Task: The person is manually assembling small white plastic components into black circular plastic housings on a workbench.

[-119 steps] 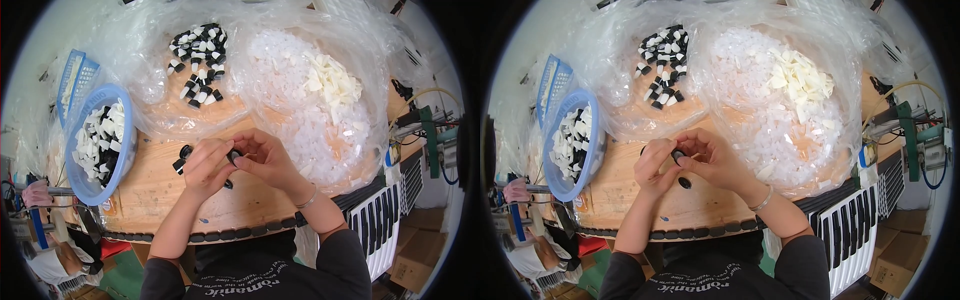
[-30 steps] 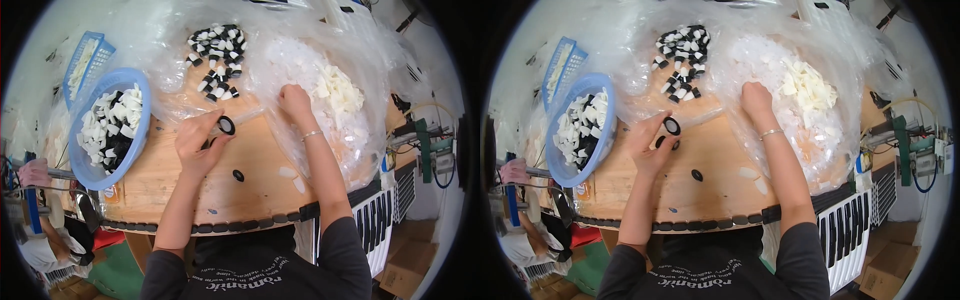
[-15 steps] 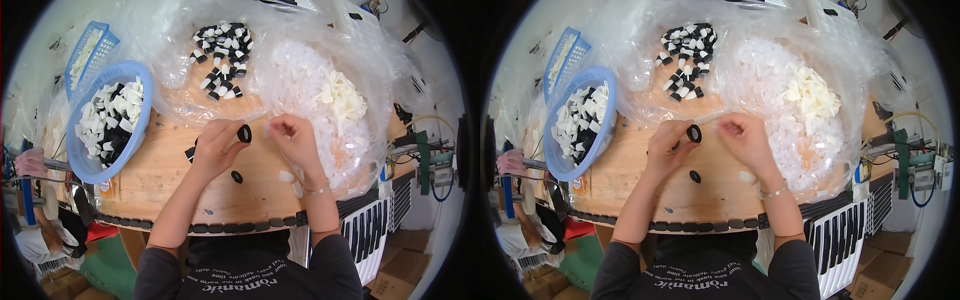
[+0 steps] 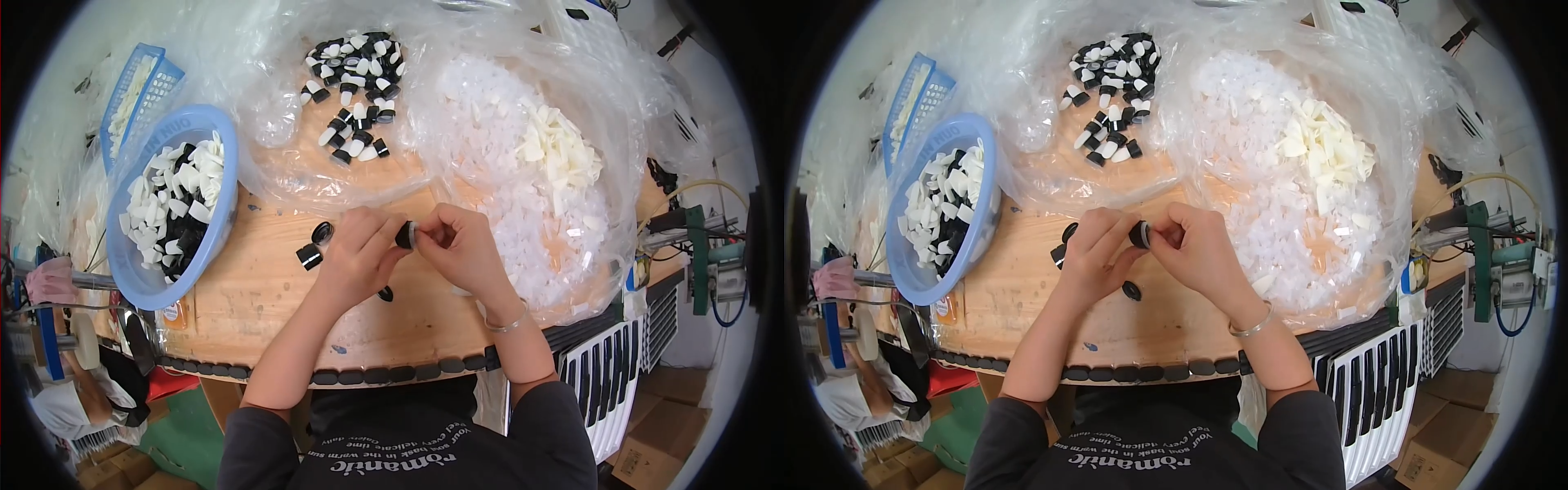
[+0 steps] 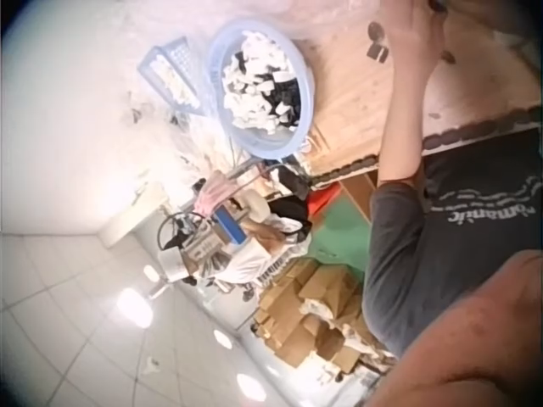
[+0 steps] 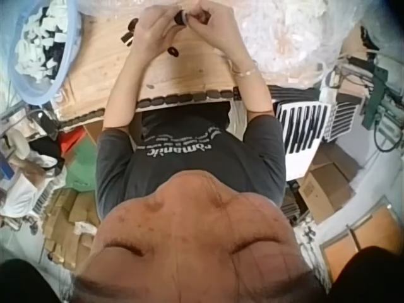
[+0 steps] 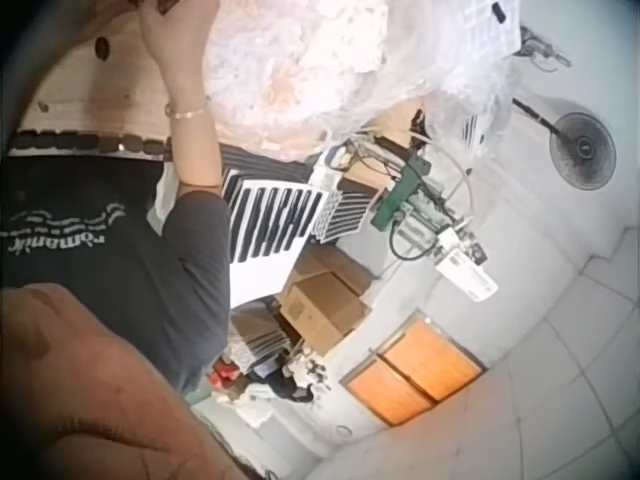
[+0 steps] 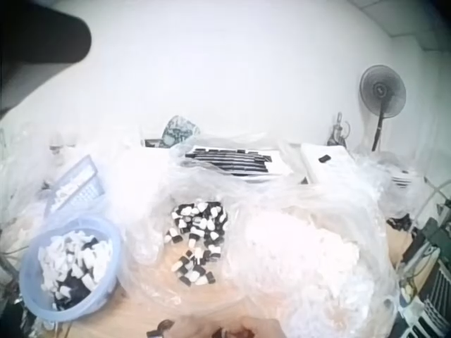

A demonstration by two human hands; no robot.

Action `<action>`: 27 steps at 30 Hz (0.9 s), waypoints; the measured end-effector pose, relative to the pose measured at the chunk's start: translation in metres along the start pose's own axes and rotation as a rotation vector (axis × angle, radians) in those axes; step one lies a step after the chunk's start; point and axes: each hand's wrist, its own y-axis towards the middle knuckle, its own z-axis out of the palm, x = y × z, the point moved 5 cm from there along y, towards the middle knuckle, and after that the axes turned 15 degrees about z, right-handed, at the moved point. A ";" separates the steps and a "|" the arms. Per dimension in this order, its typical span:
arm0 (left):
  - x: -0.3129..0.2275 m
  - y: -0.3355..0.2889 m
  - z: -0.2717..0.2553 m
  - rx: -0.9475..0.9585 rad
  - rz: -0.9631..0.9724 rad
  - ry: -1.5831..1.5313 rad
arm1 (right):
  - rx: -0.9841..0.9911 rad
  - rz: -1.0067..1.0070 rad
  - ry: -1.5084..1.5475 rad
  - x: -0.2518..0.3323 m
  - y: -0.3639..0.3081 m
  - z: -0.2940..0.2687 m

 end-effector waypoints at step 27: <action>0.002 0.003 -0.004 -0.049 -0.107 -0.038 | 0.365 0.112 0.493 -0.008 0.006 0.019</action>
